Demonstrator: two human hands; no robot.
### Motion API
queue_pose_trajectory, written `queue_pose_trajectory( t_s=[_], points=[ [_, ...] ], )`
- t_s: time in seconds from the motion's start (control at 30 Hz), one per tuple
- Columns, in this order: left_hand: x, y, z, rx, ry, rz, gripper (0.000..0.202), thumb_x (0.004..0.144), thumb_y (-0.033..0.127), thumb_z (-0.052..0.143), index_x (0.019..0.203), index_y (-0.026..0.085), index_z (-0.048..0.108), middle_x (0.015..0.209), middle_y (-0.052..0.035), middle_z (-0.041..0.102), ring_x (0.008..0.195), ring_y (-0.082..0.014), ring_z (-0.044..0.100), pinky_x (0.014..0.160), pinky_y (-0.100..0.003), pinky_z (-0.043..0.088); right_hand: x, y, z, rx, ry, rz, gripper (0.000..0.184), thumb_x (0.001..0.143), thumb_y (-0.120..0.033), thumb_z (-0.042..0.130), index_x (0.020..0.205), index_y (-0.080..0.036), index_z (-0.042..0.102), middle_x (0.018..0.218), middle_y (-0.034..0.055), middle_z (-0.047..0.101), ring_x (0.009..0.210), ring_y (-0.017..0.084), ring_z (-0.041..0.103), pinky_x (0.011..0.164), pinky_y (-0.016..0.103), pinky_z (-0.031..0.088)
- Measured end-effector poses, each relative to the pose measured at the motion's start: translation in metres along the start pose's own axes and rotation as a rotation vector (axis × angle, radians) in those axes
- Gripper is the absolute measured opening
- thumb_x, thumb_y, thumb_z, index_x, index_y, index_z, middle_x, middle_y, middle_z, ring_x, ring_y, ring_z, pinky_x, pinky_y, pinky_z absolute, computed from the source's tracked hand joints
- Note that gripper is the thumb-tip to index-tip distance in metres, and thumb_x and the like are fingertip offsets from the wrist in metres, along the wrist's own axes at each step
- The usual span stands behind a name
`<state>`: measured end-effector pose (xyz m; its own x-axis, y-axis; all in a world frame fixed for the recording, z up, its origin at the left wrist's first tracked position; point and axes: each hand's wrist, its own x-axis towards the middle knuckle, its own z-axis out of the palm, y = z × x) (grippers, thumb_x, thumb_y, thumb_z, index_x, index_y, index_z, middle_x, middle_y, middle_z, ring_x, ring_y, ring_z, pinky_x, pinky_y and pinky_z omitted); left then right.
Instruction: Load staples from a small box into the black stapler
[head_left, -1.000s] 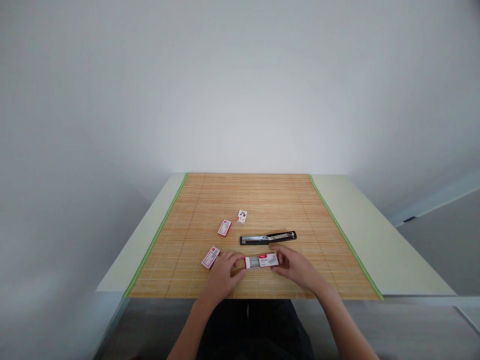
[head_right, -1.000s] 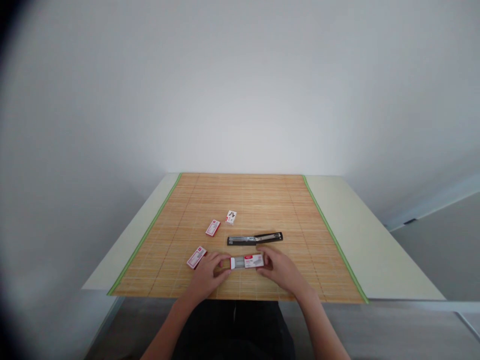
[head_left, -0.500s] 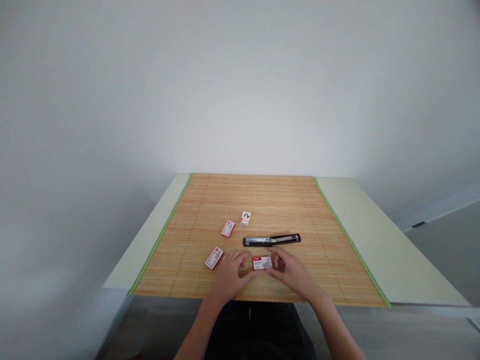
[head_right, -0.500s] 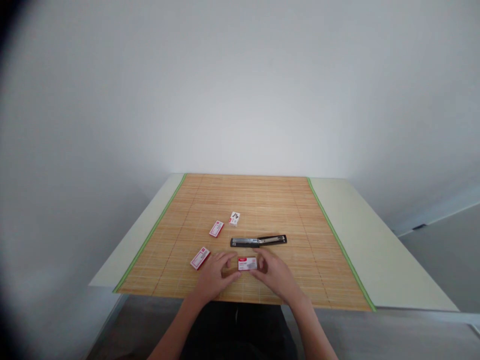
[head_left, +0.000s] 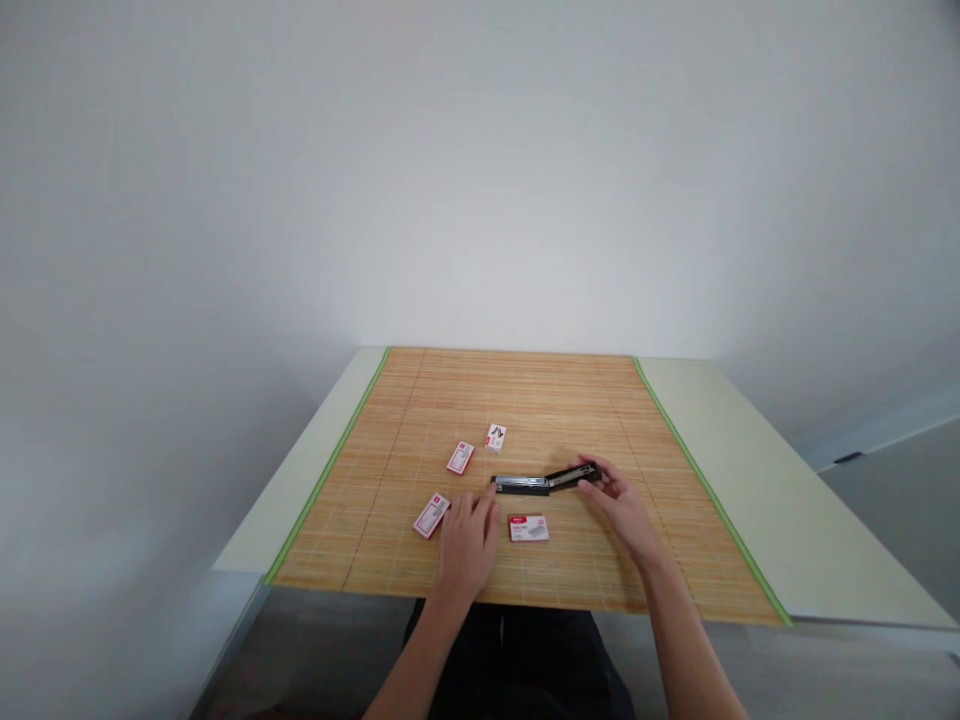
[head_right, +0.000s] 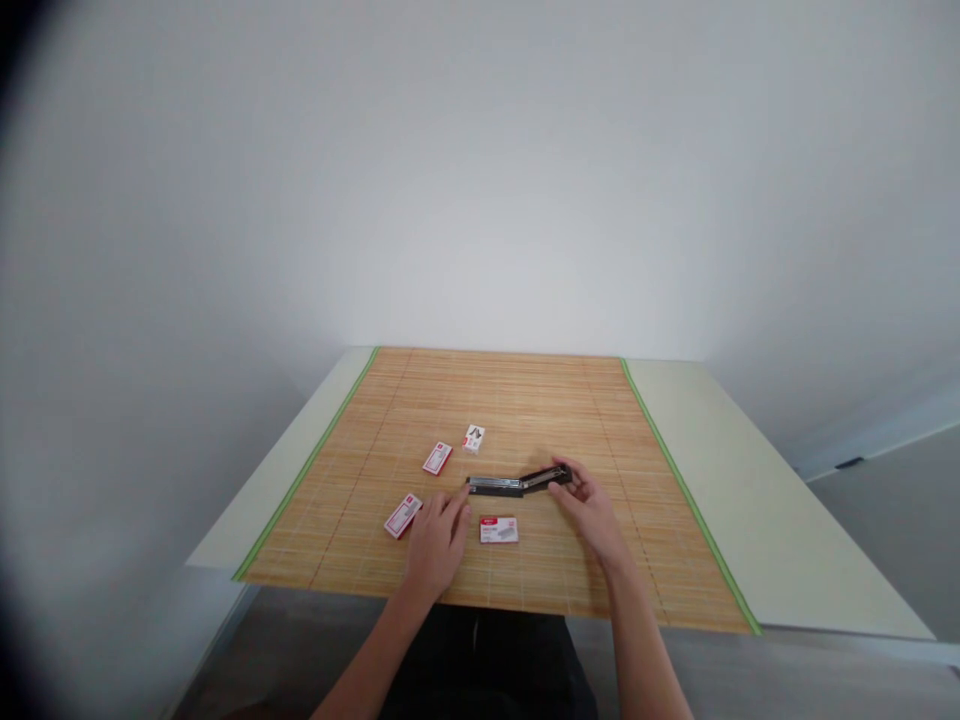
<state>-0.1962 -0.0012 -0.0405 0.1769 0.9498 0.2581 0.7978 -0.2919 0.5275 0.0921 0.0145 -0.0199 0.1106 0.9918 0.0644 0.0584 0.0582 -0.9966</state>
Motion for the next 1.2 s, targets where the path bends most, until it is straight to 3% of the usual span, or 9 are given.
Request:
queue_pose_trajectory(
  t_s=[0.1, 0.23, 0.4, 0.53, 0.67, 0.77, 0.87, 1.03, 1.2],
  points=[
    [0.0, 0.001, -0.001, 0.009, -0.006, 0.001, 0.042, 0.108, 0.033, 0.041, 0.146, 0.034, 0.057, 0.108, -0.0085, 0.061, 0.104, -0.0272, 0.057, 0.09, -0.041, 0.045, 0.012, -0.017, 0.024, -0.048, -0.081, -0.076, 0.052, 0.087, -0.051, 0.073, 0.132, -0.026, 0.063, 0.129, 0.0095, 0.072, 0.121, 0.026, 0.066, 0.111, 0.048, 0.048],
    [0.0, 0.003, -0.003, 0.012, -0.013, 0.008, 0.041, 0.107, 0.031, 0.042, 0.144, 0.035, 0.059, 0.105, -0.0082, 0.061, 0.103, -0.0269, 0.057, 0.089, -0.04, 0.045, 0.025, -0.029, 0.067, -0.348, -0.247, -0.137, 0.036, 0.089, -0.035, 0.071, 0.123, -0.024, 0.072, 0.126, 0.0074, 0.073, 0.119, 0.025, 0.066, 0.11, 0.044, 0.047],
    [-0.001, 0.003, -0.004, 0.011, -0.011, 0.018, 0.038, 0.107, 0.029, 0.042, 0.14, 0.031, 0.061, 0.106, -0.0077, 0.061, 0.103, -0.0269, 0.058, 0.09, -0.041, 0.046, 0.032, -0.023, 0.098, -0.574, -0.346, -0.198, 0.04, 0.085, -0.019, 0.072, 0.124, -0.025, 0.075, 0.119, 0.0068, 0.075, 0.112, 0.025, 0.066, 0.104, 0.041, 0.048],
    [-0.005, 0.008, -0.009, -0.072, -0.016, 0.07, 0.035, 0.102, 0.03, 0.051, 0.135, 0.027, 0.06, 0.117, -0.0081, 0.062, 0.111, -0.0276, 0.057, 0.097, -0.044, 0.046, 0.031, -0.02, 0.086, -0.578, -0.365, -0.249, 0.043, 0.086, -0.02, 0.07, 0.128, -0.027, 0.074, 0.121, 0.0075, 0.074, 0.114, 0.027, 0.064, 0.104, 0.042, 0.047],
    [-0.005, 0.021, -0.015, -0.145, -0.162, 0.238, 0.047, 0.091, 0.028, 0.065, 0.138, 0.03, 0.057, 0.131, -0.0066, 0.059, 0.119, -0.028, 0.054, 0.103, -0.044, 0.045, 0.026, -0.017, 0.065, -0.539, -0.315, -0.218, 0.044, 0.087, -0.024, 0.067, 0.131, -0.028, 0.073, 0.12, 0.008, 0.071, 0.112, 0.027, 0.063, 0.103, 0.043, 0.048],
    [-0.001, 0.03, -0.015, -0.12, -0.257, 0.294, 0.057, 0.085, 0.025, 0.068, 0.14, 0.034, 0.055, 0.128, -0.0046, 0.061, 0.117, -0.0274, 0.056, 0.103, -0.043, 0.044, 0.021, -0.013, 0.051, -0.513, -0.25, -0.154, 0.042, 0.087, -0.03, 0.068, 0.129, -0.027, 0.073, 0.114, 0.0079, 0.071, 0.104, 0.026, 0.064, 0.095, 0.04, 0.051],
    [0.005, 0.034, -0.01, -0.053, -0.278, 0.216, 0.051, 0.083, 0.025, 0.068, 0.133, 0.033, 0.06, 0.117, -0.0045, 0.064, 0.112, -0.0278, 0.058, 0.098, -0.041, 0.045, 0.013, -0.007, 0.039, -0.482, -0.168, -0.1, 0.046, 0.087, -0.04, 0.069, 0.131, -0.024, 0.072, 0.106, 0.008, 0.071, 0.092, 0.024, 0.064, 0.084, 0.036, 0.052],
    [0.009, 0.024, -0.01, -0.001, -0.219, -0.056, 0.045, 0.087, 0.036, 0.068, 0.13, 0.028, 0.059, 0.114, -0.0064, 0.069, 0.109, -0.0294, 0.063, 0.097, -0.042, 0.045, -0.008, 0.01, 0.026, -0.359, -0.04, 0.055, 0.065, 0.083, -0.055, 0.073, 0.138, -0.02, 0.066, 0.08, 0.001, 0.065, 0.072, 0.019, 0.057, 0.068, 0.031, 0.048],
    [0.005, 0.001, -0.028, -0.132, -0.323, -0.005, 0.068, 0.075, 0.042, 0.083, 0.137, 0.03, 0.056, 0.133, -0.0052, 0.065, 0.123, -0.0297, 0.059, 0.105, -0.041, 0.044, -0.033, 0.022, 0.025, -0.217, 0.017, 0.163, 0.066, 0.087, -0.062, 0.067, 0.136, -0.018, 0.067, 0.078, 0.0019, 0.065, 0.065, 0.018, 0.055, 0.058, 0.029, 0.044]
  ],
)
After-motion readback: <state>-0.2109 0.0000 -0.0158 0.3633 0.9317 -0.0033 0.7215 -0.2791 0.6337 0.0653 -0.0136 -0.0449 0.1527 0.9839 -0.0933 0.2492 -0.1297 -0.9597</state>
